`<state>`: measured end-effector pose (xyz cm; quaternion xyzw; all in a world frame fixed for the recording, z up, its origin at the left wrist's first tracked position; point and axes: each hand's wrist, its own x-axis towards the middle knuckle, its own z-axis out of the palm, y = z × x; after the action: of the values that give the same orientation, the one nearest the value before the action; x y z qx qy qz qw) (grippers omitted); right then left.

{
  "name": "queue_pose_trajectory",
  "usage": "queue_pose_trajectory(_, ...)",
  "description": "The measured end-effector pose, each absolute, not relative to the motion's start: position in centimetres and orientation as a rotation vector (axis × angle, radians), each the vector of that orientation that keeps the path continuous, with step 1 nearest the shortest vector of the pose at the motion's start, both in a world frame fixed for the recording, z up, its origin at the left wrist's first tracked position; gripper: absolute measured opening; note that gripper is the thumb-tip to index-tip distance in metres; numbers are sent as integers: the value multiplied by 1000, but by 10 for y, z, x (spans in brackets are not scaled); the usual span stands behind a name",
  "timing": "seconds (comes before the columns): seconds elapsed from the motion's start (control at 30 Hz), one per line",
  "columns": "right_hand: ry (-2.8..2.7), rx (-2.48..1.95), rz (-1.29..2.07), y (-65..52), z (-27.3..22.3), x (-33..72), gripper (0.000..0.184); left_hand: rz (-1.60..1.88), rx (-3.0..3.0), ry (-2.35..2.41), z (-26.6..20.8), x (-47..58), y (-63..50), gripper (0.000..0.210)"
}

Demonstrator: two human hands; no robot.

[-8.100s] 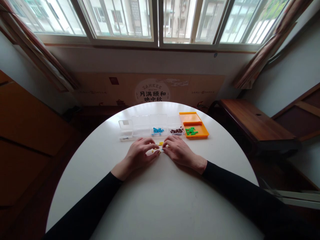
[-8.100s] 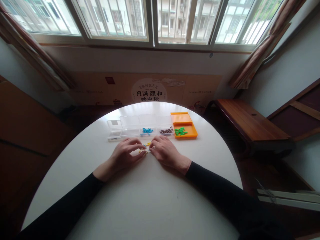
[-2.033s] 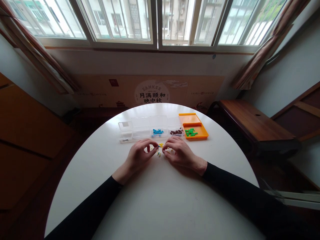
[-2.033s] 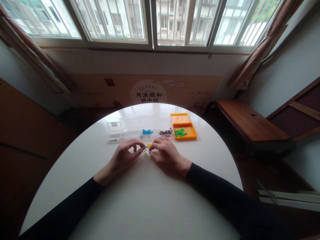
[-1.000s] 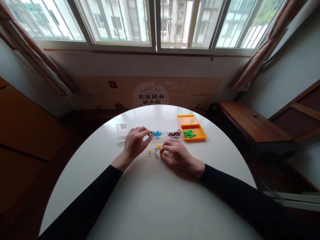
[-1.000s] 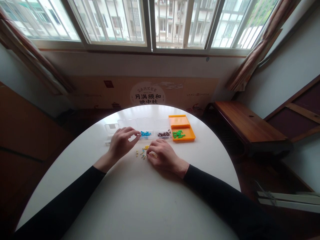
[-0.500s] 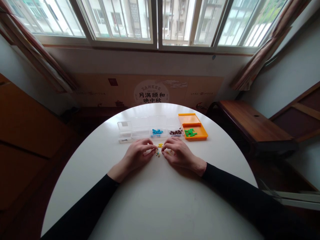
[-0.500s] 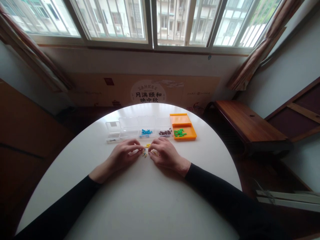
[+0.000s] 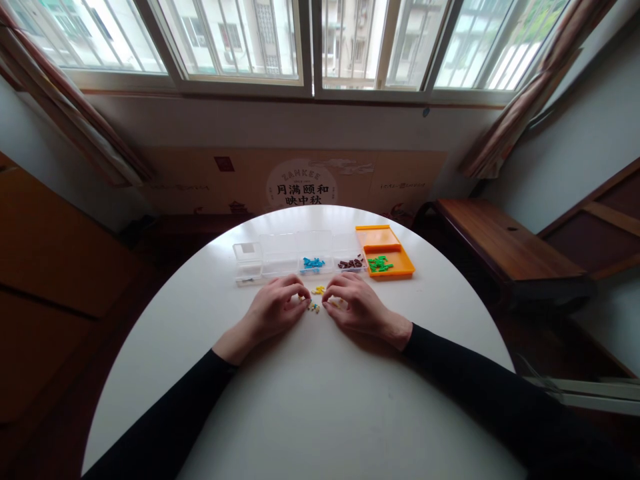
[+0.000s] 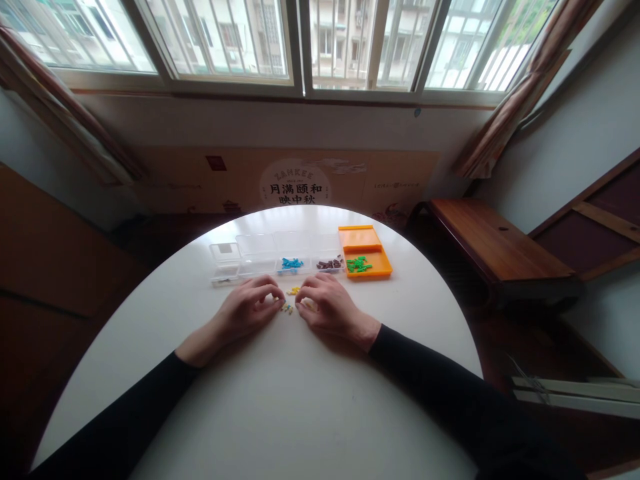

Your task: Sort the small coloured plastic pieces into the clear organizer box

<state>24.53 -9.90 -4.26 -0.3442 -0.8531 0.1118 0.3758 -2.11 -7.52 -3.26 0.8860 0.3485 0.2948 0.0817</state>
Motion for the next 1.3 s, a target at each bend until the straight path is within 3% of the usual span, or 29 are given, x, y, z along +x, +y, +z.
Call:
queue_pose_trajectory(0.83, -2132, -776, 202, -96, -42, 246, 6, 904, 2255, 929, -31, 0, -86, 28)
queue_pose_trajectory(1.3, -2082, -834, 244, -99, -39, 242, 10, 1022, 2402, 943, -27, -2, -94, 14)
